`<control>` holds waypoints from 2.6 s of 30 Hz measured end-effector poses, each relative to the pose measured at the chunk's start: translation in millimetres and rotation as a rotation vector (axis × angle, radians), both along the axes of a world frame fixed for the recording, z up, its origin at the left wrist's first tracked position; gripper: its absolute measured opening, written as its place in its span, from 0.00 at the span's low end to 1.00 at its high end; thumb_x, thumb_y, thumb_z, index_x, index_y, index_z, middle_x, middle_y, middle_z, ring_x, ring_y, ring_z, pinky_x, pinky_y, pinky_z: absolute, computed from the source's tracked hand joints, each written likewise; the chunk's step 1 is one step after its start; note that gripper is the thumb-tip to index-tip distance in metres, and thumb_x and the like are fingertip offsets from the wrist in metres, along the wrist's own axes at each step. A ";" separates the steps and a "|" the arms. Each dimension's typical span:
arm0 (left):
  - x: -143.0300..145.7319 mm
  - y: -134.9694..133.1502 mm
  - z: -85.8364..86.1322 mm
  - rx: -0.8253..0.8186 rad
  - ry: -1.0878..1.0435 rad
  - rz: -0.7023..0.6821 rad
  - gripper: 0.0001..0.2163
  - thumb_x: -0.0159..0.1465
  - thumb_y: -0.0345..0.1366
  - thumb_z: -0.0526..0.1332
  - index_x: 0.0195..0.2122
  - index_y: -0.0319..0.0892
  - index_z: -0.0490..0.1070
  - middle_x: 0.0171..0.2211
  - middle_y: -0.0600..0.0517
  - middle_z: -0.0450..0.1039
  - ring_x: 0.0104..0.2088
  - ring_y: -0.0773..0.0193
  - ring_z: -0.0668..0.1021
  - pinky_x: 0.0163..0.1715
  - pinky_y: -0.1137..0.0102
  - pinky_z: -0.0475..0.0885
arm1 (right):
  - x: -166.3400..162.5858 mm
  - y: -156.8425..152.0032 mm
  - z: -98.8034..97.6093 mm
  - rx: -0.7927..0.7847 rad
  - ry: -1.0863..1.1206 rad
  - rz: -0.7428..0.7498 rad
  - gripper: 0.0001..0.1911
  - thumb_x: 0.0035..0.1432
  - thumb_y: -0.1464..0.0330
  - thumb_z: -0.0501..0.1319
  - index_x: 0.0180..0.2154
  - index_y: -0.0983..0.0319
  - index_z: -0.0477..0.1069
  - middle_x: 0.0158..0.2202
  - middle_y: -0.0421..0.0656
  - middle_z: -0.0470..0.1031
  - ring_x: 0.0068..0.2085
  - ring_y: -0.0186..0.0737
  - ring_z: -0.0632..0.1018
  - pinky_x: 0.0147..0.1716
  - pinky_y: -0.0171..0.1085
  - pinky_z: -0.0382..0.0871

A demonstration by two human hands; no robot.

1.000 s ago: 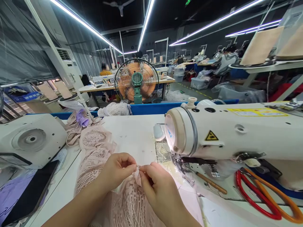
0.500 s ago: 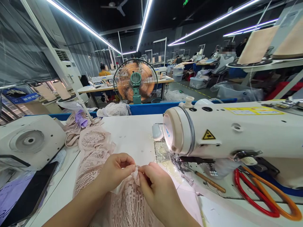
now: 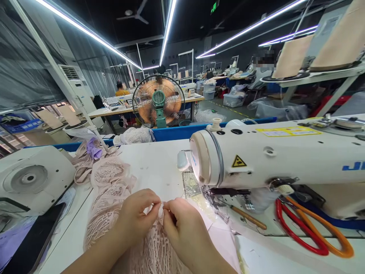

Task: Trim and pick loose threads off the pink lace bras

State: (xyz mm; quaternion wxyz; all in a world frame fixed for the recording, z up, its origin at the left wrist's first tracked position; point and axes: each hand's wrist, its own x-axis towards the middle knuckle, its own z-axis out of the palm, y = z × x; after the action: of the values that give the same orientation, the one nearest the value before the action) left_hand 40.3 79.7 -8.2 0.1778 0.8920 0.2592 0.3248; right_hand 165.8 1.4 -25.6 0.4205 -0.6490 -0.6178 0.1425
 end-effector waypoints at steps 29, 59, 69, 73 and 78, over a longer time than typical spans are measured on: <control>2.4 0.6 -1.2 0.142 -0.148 -0.052 0.07 0.56 0.24 0.55 0.27 0.40 0.69 0.24 0.49 0.72 0.26 0.66 0.73 0.27 0.73 0.68 | 1.3 -14.9 11.2 -0.059 0.237 0.066 0.16 0.58 0.62 0.49 0.21 0.61 0.60 0.19 0.35 0.57 0.22 0.32 0.62 0.21 0.31 0.55; 8.1 -0.7 11.3 -1.064 -0.281 -0.039 0.03 0.45 0.30 0.62 0.19 0.36 0.69 0.16 0.55 0.65 0.20 0.71 0.66 0.23 0.74 0.61 | 4.4 -11.7 5.5 -0.137 0.424 0.100 0.15 0.56 0.62 0.52 0.21 0.61 0.60 0.18 0.36 0.60 0.22 0.32 0.63 0.21 0.31 0.57; 9.0 -6.4 12.0 -0.745 -0.194 -0.029 0.04 0.46 0.26 0.56 0.18 0.37 0.68 0.20 0.54 0.66 0.23 0.69 0.68 0.25 0.74 0.63 | 3.6 -8.0 2.0 -0.100 0.345 0.055 0.16 0.57 0.61 0.50 0.21 0.61 0.60 0.19 0.35 0.56 0.23 0.33 0.61 0.22 0.31 0.55; 7.8 -4.0 9.7 -0.823 -0.219 -0.036 0.03 0.47 0.27 0.57 0.19 0.37 0.68 0.19 0.54 0.65 0.22 0.69 0.67 0.23 0.73 0.63 | 15.4 -7.0 7.9 -0.101 0.301 0.021 0.17 0.56 0.57 0.52 0.24 0.61 0.64 0.21 0.37 0.62 0.25 0.35 0.64 0.23 0.32 0.58; 5.9 -4.3 8.4 -0.918 -0.224 -0.125 0.02 0.47 0.28 0.58 0.19 0.36 0.68 0.19 0.54 0.65 0.20 0.70 0.67 0.22 0.73 0.63 | 21.8 -1.1 16.3 -0.156 0.528 0.074 0.15 0.53 0.58 0.57 0.26 0.62 0.71 0.39 0.45 0.71 0.42 0.45 0.70 0.39 0.39 0.63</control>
State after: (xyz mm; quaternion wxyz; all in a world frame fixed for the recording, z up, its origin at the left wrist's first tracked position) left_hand 46.2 75.3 0.2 0.5997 0.6945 0.3009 0.2597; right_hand 187.6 0.3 -9.3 0.5102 -0.5967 -0.4976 0.3689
